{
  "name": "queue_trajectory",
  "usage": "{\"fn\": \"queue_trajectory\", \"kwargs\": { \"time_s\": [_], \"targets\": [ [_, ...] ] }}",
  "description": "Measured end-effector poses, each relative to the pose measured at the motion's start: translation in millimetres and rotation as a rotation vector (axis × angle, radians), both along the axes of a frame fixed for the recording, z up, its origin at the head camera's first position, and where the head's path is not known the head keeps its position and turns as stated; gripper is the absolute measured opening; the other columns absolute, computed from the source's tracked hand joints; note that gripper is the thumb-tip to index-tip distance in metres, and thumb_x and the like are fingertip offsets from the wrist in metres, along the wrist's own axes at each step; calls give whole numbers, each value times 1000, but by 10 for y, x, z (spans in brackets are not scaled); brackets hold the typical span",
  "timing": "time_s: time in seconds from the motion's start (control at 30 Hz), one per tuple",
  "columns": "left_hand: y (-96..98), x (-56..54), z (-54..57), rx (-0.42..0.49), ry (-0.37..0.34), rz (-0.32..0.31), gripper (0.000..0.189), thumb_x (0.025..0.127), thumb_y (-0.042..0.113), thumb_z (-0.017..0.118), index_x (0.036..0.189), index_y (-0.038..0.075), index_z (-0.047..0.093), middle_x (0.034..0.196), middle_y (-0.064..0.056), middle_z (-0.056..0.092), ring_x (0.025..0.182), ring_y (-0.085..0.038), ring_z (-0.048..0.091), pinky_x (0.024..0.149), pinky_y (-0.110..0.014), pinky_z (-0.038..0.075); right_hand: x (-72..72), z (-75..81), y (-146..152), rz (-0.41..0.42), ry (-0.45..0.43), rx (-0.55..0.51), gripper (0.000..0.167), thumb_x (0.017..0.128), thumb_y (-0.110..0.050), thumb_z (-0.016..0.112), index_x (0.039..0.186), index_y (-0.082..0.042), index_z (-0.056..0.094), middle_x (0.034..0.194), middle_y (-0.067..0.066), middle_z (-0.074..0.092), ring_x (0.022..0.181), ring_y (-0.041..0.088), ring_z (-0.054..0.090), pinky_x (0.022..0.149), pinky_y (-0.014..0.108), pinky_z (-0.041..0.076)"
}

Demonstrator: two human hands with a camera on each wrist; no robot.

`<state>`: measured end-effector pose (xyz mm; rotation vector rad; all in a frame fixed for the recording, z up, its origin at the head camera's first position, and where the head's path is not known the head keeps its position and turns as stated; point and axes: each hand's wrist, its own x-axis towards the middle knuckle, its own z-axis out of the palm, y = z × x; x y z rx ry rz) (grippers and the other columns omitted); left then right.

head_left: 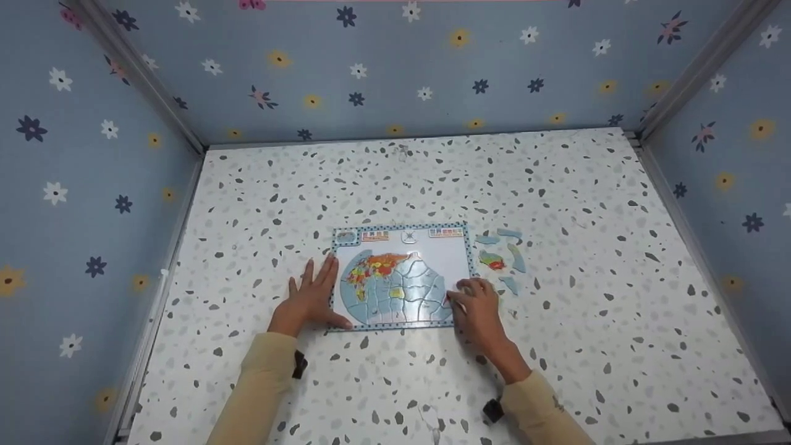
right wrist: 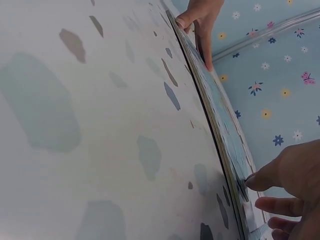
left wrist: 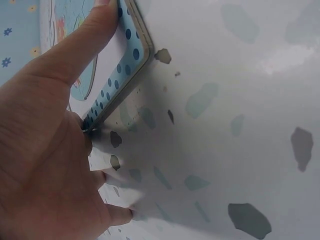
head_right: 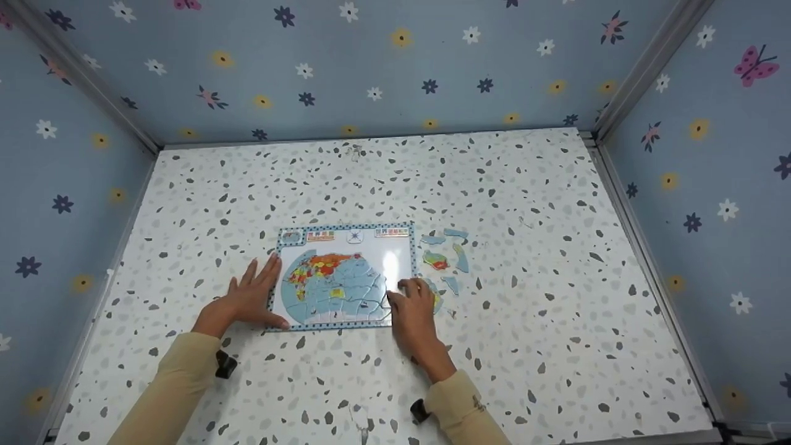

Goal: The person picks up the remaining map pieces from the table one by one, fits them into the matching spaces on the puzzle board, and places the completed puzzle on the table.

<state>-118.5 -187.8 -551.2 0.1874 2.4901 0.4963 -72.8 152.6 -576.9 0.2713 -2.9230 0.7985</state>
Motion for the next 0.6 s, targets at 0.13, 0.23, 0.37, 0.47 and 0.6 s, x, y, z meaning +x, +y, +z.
{"fn": "queue_trajectory", "kwargs": {
  "time_s": [0.13, 0.23, 0.37, 0.47, 0.6],
  "targets": [
    [-10, 3, -4, 0, 11, -12, 140, 57, 61, 83, 154, 16, -7, 161, -3, -16, 145, -38, -21, 110, -69, -6, 0, -18, -8, 2, 19, -15, 20, 89, -12, 66, 107, -12, 74, 117, 8, 62, 122, 29, 44, 105, 50, 30],
    [-18, 0, -23, -7, 17, -19, 140, 57, 62, 82, 154, 16, -8, 161, -3, -17, 145, -38, -20, 110, -70, -5, 1, -32, -3, 7, 32, -26, 20, 90, -12, 64, 108, -12, 74, 118, 8, 62, 121, 29, 44, 105, 50, 30],
    [-15, -5, -44, -15, 13, -15, 141, 56, 64, 81, 154, 17, -9, 161, -2, -19, 145, -37, -21, 110, -69, -5, 1, -35, 38, 13, 29, -49, 24, 90, -11, 64, 113, -12, 70, 120, 9, 59, 121, 30, 44, 103, 51, 32],
    [-10, -5, -51, -15, 13, -9, 142, 56, 64, 82, 154, 18, -9, 161, -1, -19, 145, -36, -21, 110, -69, -5, -15, -21, 100, 2, 45, -63, 27, 88, -9, 65, 115, -11, 68, 122, 10, 58, 121, 31, 45, 101, 52, 34],
    [-5, 3, -41, -17, 20, -6, 141, 55, 64, 82, 154, 18, -8, 161, -1, -18, 145, -36, -20, 110, -69, -5, -46, 22, 201, -41, 52, -70, 26, 87, -7, 66, 113, -9, 66, 122, 12, 57, 121, 34, 45, 100, 54, 35]
  ]
}}
